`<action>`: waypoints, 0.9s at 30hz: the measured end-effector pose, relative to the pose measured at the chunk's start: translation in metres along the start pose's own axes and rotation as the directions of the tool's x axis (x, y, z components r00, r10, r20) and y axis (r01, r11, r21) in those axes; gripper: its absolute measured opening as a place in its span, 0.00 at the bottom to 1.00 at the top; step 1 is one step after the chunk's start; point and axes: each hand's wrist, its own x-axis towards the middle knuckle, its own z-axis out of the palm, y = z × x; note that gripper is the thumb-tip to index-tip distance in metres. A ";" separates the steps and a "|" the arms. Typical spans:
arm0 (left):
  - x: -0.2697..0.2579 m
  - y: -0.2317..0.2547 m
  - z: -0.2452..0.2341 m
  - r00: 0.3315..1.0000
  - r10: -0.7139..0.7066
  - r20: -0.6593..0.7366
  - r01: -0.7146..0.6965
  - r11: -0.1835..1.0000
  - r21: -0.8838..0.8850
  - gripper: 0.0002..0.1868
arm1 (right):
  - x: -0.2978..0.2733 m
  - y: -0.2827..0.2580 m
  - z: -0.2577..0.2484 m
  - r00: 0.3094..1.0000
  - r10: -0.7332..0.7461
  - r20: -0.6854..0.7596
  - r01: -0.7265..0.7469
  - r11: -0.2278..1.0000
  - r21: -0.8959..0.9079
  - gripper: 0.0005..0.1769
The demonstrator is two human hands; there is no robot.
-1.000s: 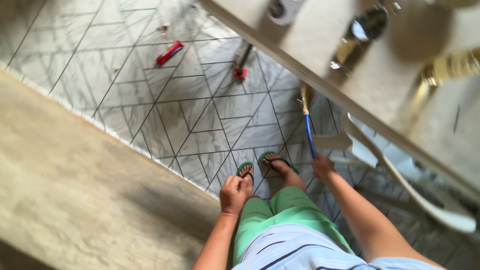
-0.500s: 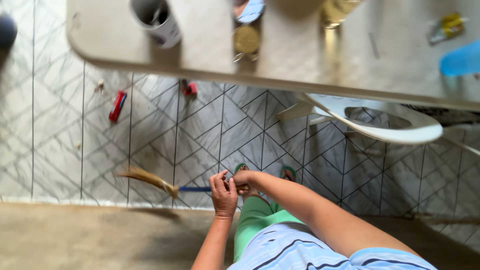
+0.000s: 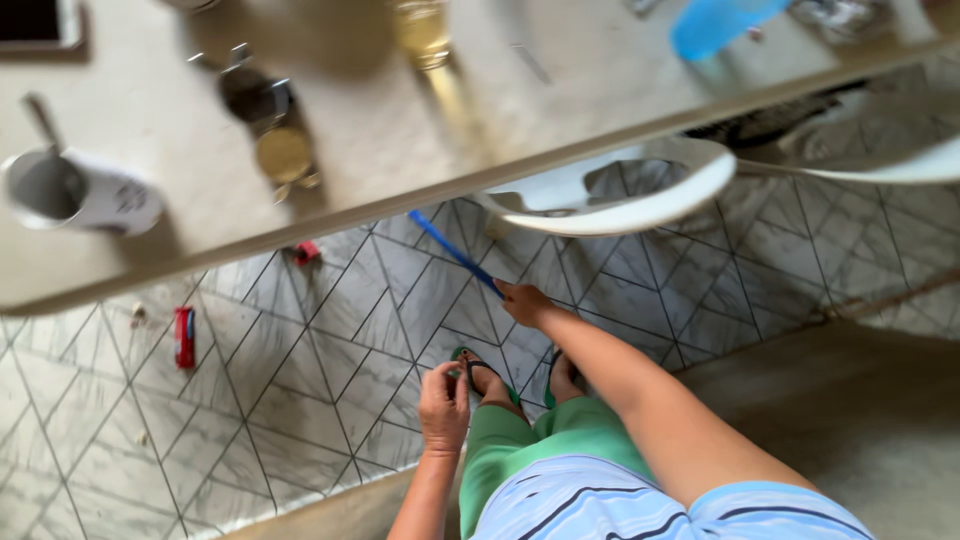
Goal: The person sweeps a tiled floor using a broom, moving around plastic chairs and a table to clean different areas. They also pick up a cloth and a plastic bag from the floor and place them on the table.
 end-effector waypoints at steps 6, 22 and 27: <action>0.020 0.075 0.054 0.908 0.271 0.318 -0.286 0.958 0.002 0.31 | -0.143 0.127 -0.089 0.972 -0.235 0.017 0.222 0.939 0.263 0.25; 0.016 0.214 0.174 0.693 0.272 0.668 -0.376 0.927 0.012 0.23 | -0.342 0.377 -0.156 0.462 0.887 0.004 -0.810 0.420 0.409 0.17; 0.008 0.228 0.199 0.702 0.221 0.677 -0.402 0.908 0.121 0.22 | -0.250 0.339 -0.068 0.896 0.444 -0.027 -0.444 0.896 0.007 0.20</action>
